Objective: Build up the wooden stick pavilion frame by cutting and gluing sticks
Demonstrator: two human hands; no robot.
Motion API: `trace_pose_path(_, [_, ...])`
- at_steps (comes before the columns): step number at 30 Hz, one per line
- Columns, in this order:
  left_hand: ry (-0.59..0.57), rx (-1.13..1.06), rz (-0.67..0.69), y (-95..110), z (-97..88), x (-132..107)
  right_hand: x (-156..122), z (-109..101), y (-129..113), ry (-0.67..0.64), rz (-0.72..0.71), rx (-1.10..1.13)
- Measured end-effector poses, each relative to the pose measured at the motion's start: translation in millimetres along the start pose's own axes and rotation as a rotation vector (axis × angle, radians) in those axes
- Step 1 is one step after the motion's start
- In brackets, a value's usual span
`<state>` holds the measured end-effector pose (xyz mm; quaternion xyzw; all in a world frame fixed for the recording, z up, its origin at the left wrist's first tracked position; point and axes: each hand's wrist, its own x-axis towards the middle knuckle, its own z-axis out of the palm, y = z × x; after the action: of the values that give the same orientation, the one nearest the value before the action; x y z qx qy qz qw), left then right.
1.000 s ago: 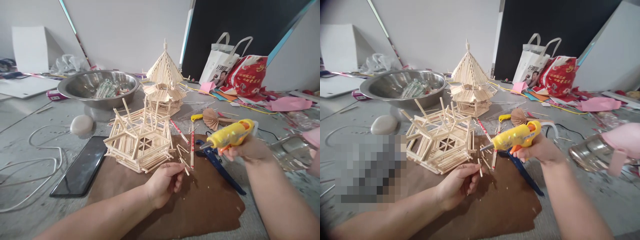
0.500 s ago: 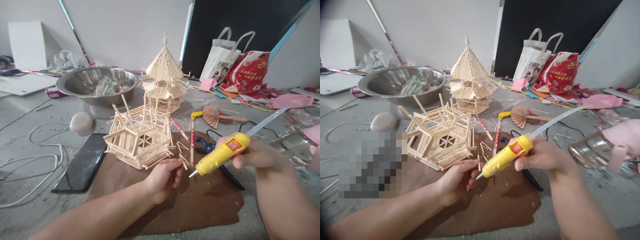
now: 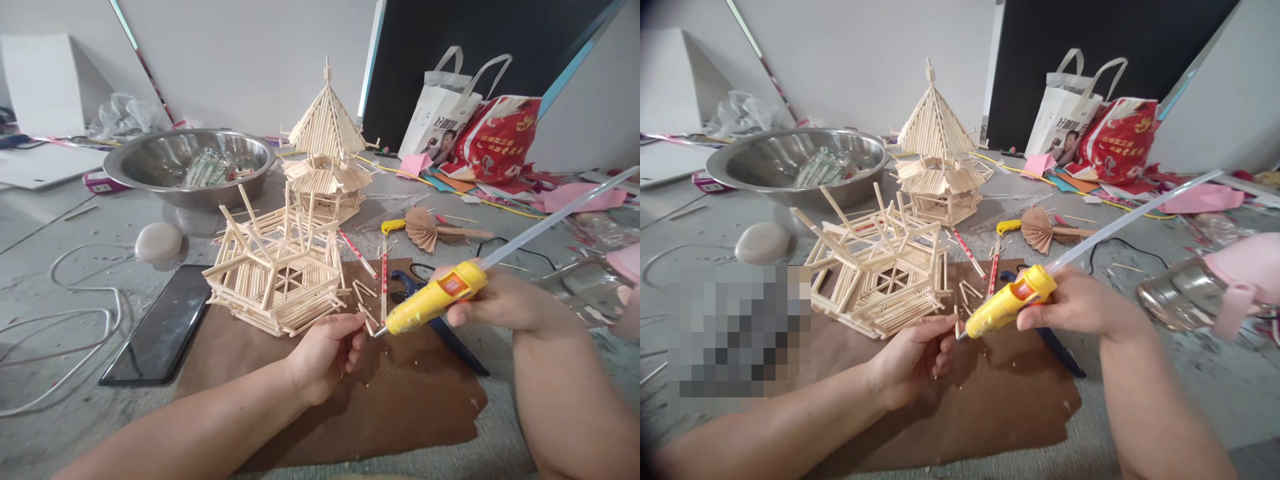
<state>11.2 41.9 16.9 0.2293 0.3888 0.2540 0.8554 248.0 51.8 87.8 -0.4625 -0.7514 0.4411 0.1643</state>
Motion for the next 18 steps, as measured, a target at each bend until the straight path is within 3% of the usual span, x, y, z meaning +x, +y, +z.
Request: trace_pose_path(18, [0.001,0.009,-0.003,-0.5,-0.1,0.6,3.8,2.9,1.2,0.013,0.036,0.027])
